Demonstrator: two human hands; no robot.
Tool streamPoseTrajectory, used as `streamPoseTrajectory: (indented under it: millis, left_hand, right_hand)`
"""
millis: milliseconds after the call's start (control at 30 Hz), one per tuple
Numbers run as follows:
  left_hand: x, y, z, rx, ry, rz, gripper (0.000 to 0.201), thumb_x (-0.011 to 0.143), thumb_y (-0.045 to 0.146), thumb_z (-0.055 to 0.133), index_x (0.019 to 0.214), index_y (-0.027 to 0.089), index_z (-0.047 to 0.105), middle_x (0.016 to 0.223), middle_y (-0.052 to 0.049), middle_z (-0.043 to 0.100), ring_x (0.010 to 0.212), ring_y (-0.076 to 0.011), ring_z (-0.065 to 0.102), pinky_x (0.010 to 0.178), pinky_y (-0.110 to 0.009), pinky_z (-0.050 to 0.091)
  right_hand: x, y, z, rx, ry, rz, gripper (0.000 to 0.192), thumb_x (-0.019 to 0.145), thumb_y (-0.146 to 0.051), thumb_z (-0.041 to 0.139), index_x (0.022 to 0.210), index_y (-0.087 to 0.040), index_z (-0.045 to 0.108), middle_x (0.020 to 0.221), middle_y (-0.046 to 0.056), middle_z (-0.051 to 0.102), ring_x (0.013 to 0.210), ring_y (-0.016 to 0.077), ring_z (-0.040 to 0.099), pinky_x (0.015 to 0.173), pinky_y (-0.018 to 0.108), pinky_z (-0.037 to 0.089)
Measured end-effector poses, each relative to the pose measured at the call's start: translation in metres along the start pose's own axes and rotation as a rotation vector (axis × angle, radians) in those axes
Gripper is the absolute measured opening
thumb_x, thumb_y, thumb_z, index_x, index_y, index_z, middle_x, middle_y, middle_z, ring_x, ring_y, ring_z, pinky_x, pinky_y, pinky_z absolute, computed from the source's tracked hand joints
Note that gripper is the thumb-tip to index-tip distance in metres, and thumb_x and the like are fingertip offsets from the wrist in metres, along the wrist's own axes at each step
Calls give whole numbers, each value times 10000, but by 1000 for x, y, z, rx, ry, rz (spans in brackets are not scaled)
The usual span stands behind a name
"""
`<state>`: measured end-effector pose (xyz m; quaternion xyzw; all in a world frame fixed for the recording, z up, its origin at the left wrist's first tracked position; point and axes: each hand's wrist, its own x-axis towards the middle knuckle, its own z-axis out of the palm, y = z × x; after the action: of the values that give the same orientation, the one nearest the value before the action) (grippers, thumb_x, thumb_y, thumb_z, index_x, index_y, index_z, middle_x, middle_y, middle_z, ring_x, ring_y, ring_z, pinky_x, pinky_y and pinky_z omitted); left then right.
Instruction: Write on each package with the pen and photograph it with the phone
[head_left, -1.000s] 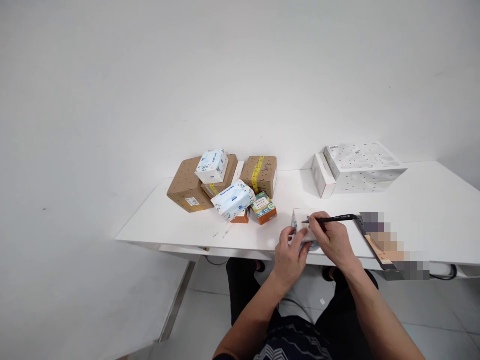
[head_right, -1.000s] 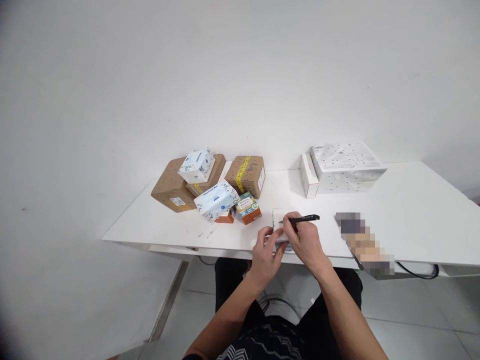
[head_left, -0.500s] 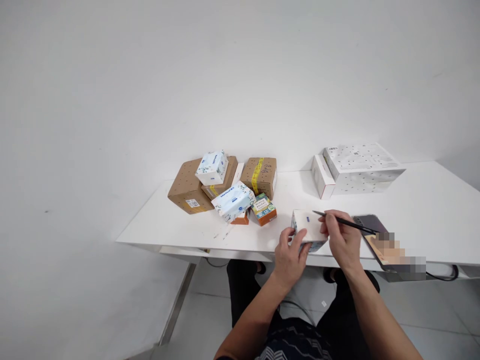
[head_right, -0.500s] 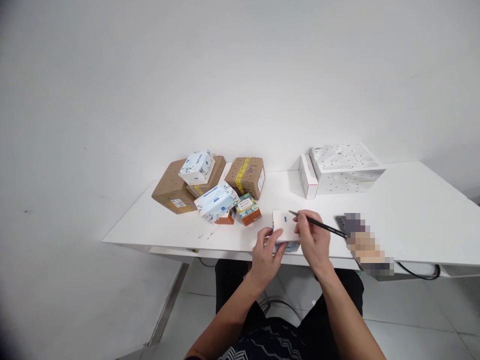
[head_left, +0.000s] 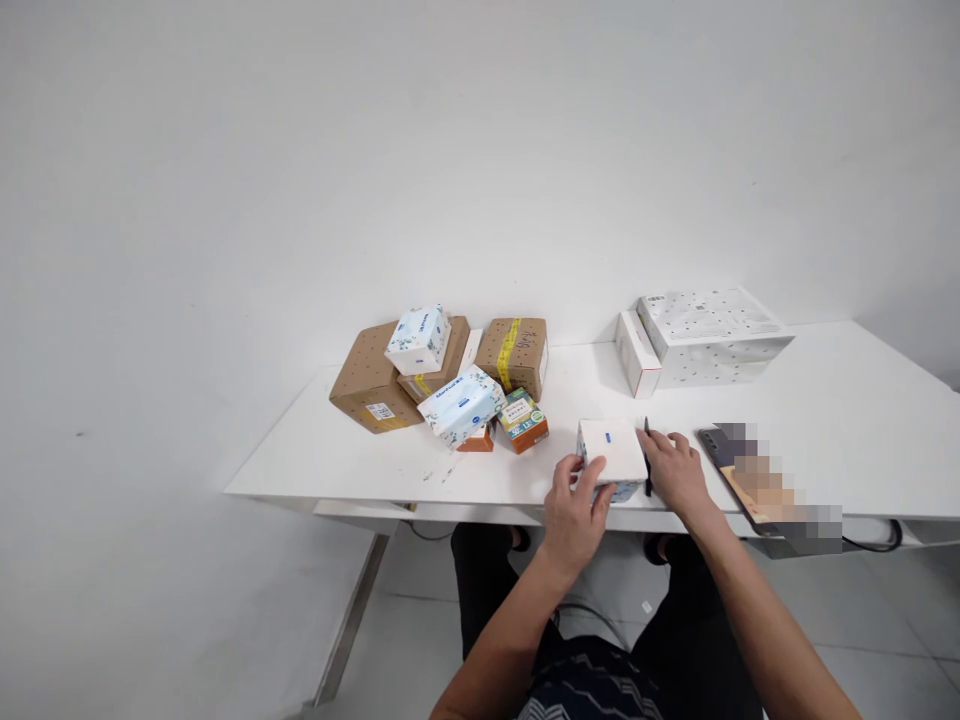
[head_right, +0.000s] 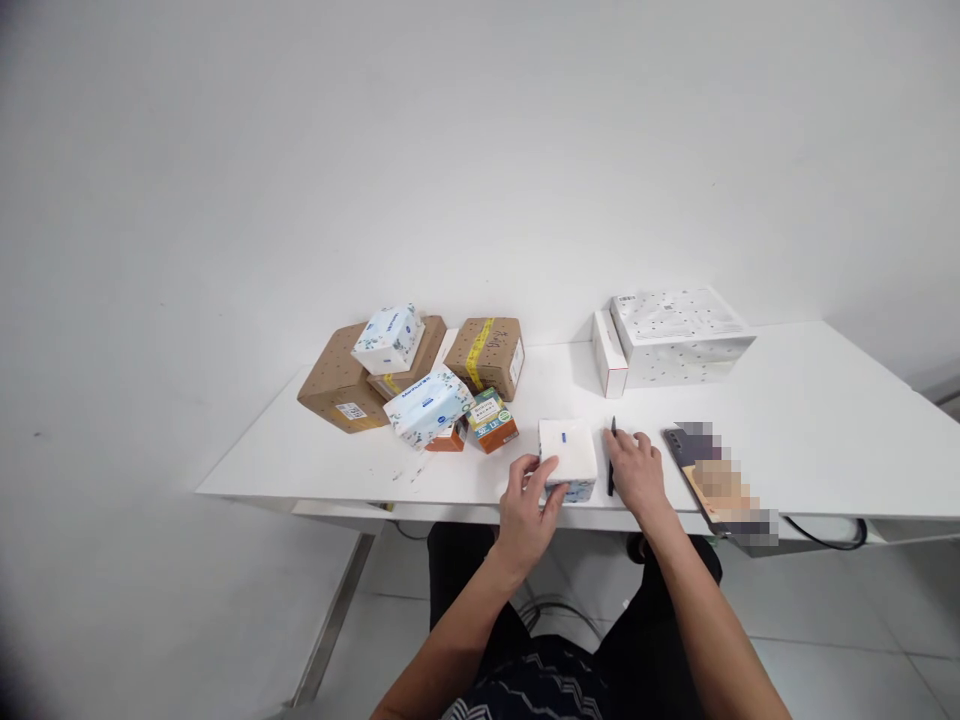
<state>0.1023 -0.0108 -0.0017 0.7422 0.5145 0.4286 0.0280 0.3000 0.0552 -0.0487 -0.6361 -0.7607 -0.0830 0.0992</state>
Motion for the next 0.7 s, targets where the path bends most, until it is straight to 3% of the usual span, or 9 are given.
streamPoseTrajectory:
  millis: [100,200,300,433,533,700]
  left_hand:
    - [1,0,0,14,4,3,325,911,280,532,1230,219,544,1126,-98,512,996,-176,588,828,-302,551]
    - [1,0,1,28,3,9,323,909,280,534,1226,221,548,1125,-96,512,990,-173,590,820,-295,554]
    - [1,-1,1,32,7,17,318,911,284,532,1222,222,550,1121,-94,511,975,-170,591,813,-295,557]
    - [2,-1,1,34,2,11,314,911,285,534,1218,223,555,1115,-92,515,987,-171,589,821,-289,553]
    - [2,-1,1,39,-3,4,320,907,291,541,1220,228,555,1117,-90,518,977,-173,591,818,-294,552]
    - [2,-1,1,55,-7,5,322,912,297,529,1224,225,553,1121,-93,523,990,-178,594,814,-292,550]
  right_hand:
    - [0,-1,5,-3,8,5,522,821,-115,438,1318,-241,533,1271,146,590,1074,358,487,758,469,478]
    - [-6,10,1,30,58,99,499,832,-160,453,1317,-237,538,1245,171,581,1057,357,489,760,480,465]
    - [-18,32,-7,55,111,355,443,881,-354,458,1294,-226,555,1259,215,532,1093,402,460,775,548,429]
    - [-37,64,-14,122,8,678,674,795,-656,484,1281,-195,564,1258,290,488,1110,481,445,764,608,387]
    - [-43,76,-15,166,-56,701,691,797,-665,455,1271,-177,575,1220,269,531,1108,479,463,795,622,380]
    - [-42,72,-22,214,-52,689,640,778,-610,500,1231,-171,613,1197,253,574,1111,492,477,803,641,396]
